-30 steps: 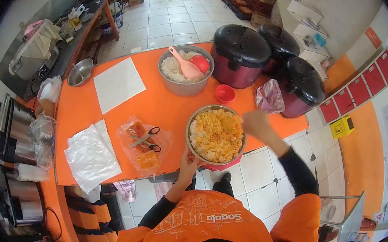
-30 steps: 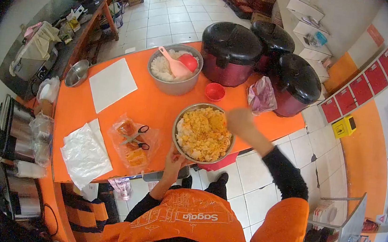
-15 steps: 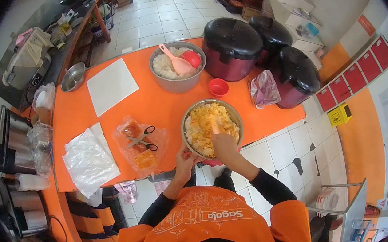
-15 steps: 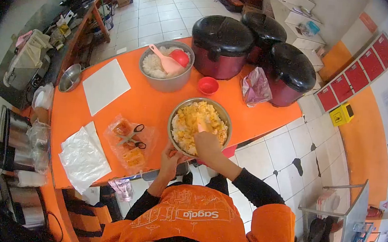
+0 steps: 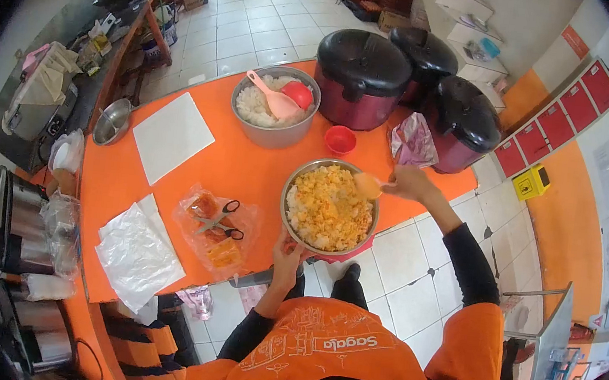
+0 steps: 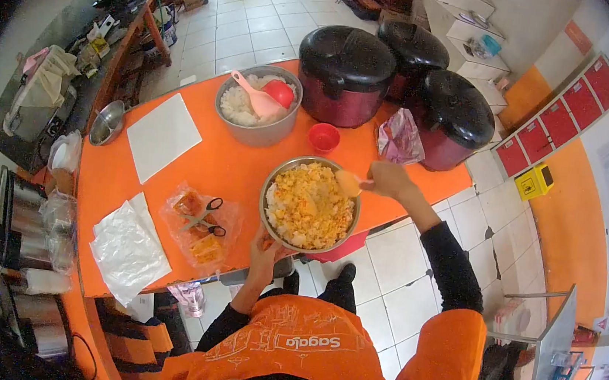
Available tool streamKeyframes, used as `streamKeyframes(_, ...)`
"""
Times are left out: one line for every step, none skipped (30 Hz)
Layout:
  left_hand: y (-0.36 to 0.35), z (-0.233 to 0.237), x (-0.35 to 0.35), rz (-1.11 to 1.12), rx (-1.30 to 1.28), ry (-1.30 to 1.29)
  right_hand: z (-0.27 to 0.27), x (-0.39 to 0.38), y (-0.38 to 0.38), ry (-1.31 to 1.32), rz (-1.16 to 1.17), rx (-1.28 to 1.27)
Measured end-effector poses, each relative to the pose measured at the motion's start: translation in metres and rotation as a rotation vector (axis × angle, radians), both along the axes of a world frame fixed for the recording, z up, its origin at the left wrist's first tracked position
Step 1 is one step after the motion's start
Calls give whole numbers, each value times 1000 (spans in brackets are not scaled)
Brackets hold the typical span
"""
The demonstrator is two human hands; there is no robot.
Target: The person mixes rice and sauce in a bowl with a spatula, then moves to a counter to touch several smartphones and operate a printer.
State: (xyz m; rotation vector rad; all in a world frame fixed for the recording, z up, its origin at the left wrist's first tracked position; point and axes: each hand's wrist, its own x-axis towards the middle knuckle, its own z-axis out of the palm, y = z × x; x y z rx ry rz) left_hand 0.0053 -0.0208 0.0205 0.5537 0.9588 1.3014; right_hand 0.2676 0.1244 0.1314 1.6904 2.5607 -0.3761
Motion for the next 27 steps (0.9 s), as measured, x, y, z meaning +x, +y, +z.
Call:
streamKeyframes(1, 1, 1, 11, -5, 0, -17, 7, 11, 65, 66, -103)
streamKeyframes(2, 1, 0, 17, 2, -3, -31, 7, 18, 62, 72, -96)
streamKeyframes(2, 2, -2, -7, 4, 17, -39, -1, 19, 165, 75, -209)
streamKeyframes(3, 3, -3, -30, 4, 38, -44, -6, 22, 268, 78, -324)
streamKeyframes(4, 4, -2, -23, 3, 38, -48, -7, 27, 267, 85, -327)
streamKeyframes(4, 8, -2, -21, -10, 47, -44, -15, 27, 281, 104, -342)
streamKeyframes(2, 10, -2, -22, -24, 58, -43, -24, 26, 297, 120, -357)
streamKeyframes(1, 6, -2, -24, -28, 64, -50, -34, 24, 303, 118, -361)
streamKeyframes(0, 1, -1, -17, -30, 44, -59, -43, 22, 219, 230, -224)
streamKeyframes(1, -1, 1, -10, -28, 21, -59, -53, 18, 129, 340, -82)
streamKeyframes(2, -2, 2, -18, -27, 21, -60, -61, 10, 130, 332, -80)
streamKeyframes(2, -1, 3, -7, -14, -14, -50, -72, -4, 46, 355, -16)
streamKeyframes(3, -1, 4, 3, 0, -50, -42, -78, -19, -39, 378, 48)
streamKeyframes(3, 1, 5, -5, 0, -51, -36, -81, -33, -40, 369, 48)
streamKeyframes(4, 4, 6, 7, 0, -63, -30, -83, -46, -49, 361, 132)
streamKeyframes(3, 7, 7, 20, -4, -75, -27, -84, -57, -59, 353, 213)
streamKeyframes(2, 8, 8, 12, -6, -76, -25, -85, -66, -60, 345, 210)
streamKeyframes(2, 9, 9, 21, 7, -95, -24, -87, -73, -46, 358, 207)
streamKeyframes(2, 10, 8, 32, 21, -113, -23, -88, -76, -31, 374, 206)
streamKeyframes(3, 12, 7, 32, 23, -112, -24, -88, -74, -31, 374, 208)
streamKeyframes(3, 13, 3, 0, -20, -64, -25, -88, -70, -25, 375, 183)
streamKeyframes(4, 15, -1, -34, -60, -14, -27, -87, -65, -19, 373, 160)
streamKeyframes(8, 10, -7, -34, -57, -13, -32, -85, -55, -18, 374, 163)
streamKeyframes(13, 2, -15, -77, 11, 69, -40, -82, -41, -80, 365, 32)
streamKeyframes(19, -5, -25, -119, 82, 151, -46, -79, -25, -142, 356, -96)
streamKeyframes(28, -9, -35, -113, 86, 153, -48, -73, -8, -143, 361, -91)
streamKeyframes(40, -10, -46, -231, 99, 197, -49, -64, 10, -106, 331, -229)
